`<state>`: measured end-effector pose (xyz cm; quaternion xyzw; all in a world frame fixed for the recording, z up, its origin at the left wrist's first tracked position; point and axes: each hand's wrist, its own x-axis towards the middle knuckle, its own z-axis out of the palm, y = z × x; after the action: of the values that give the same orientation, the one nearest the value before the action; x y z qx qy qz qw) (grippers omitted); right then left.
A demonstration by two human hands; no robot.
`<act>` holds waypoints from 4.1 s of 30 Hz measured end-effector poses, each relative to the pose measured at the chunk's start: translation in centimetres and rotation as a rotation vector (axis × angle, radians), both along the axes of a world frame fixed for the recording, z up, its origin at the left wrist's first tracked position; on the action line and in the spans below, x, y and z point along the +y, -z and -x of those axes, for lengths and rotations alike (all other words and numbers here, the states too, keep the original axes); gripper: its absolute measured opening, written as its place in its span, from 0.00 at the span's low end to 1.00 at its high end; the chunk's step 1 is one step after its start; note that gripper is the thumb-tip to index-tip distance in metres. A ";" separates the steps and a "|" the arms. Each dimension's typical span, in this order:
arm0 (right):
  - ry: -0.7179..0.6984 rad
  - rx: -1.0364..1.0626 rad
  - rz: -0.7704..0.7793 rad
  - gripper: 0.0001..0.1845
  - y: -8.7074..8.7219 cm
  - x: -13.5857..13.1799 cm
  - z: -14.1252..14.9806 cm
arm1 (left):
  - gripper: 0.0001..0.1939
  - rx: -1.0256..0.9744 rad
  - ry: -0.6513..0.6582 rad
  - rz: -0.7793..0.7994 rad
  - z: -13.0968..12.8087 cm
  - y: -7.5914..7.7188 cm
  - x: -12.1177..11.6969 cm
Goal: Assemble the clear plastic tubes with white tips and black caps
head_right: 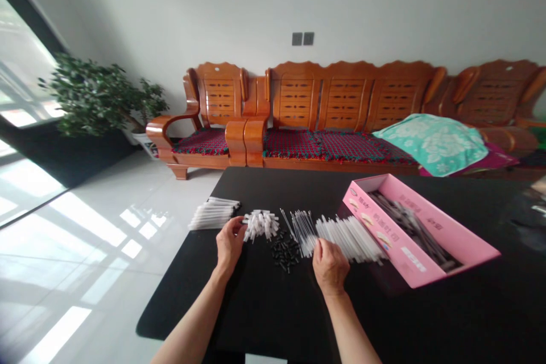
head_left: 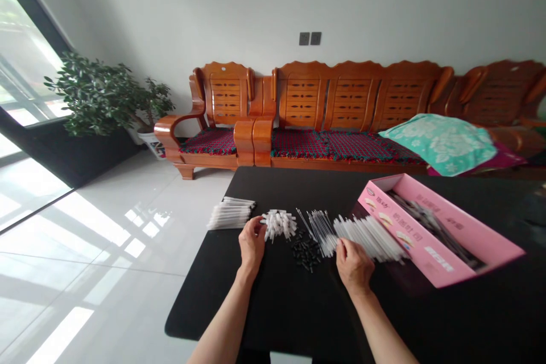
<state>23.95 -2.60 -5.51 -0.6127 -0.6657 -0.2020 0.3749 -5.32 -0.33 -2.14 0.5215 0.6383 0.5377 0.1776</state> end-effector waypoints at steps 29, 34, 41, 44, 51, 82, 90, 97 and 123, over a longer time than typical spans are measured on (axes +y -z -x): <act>-0.011 -0.061 -0.085 0.16 0.0 0.2 0.0 | 0.21 0.633 -0.026 0.059 7.7 2.6 -1.2; -0.006 -0.067 -0.117 0.16 0.0 0.3 -0.1 | 0.16 0.623 0.003 0.000 7.8 2.5 -1.8; -0.020 -0.069 -0.118 0.15 -0.2 0.2 0.0 | 0.10 0.635 0.054 -0.087 8.2 3.1 -1.9; -0.021 -0.074 -0.124 0.15 -0.3 0.2 0.0 | 0.12 0.627 0.071 -0.135 8.4 3.5 -1.9; -0.018 -0.064 -0.101 0.15 -0.2 0.1 0.0 | 0.14 0.579 0.040 -0.241 8.2 3.1 -2.1; -0.584 0.802 0.593 0.25 -6.2 -0.3 9.7 | 0.17 0.322 0.264 -0.313 -3.8 -1.8 -1.4; -0.566 0.858 0.539 0.19 -5.5 1.7 8.0 | 0.21 -0.723 0.363 0.069 -5.3 -1.6 1.7; -0.616 0.646 0.566 0.19 -6.5 3.2 7.2 | 0.23 -1.007 0.493 0.098 -6.7 -1.1 4.0; -0.561 0.376 0.300 0.14 -3.4 4.3 6.7 | 0.21 -0.970 0.446 0.042 -7.0 0.4 4.1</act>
<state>17.23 1.75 -2.07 -0.4809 -0.7494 0.1246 0.4377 1.70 3.81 -2.58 0.3326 0.3671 0.6532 0.5727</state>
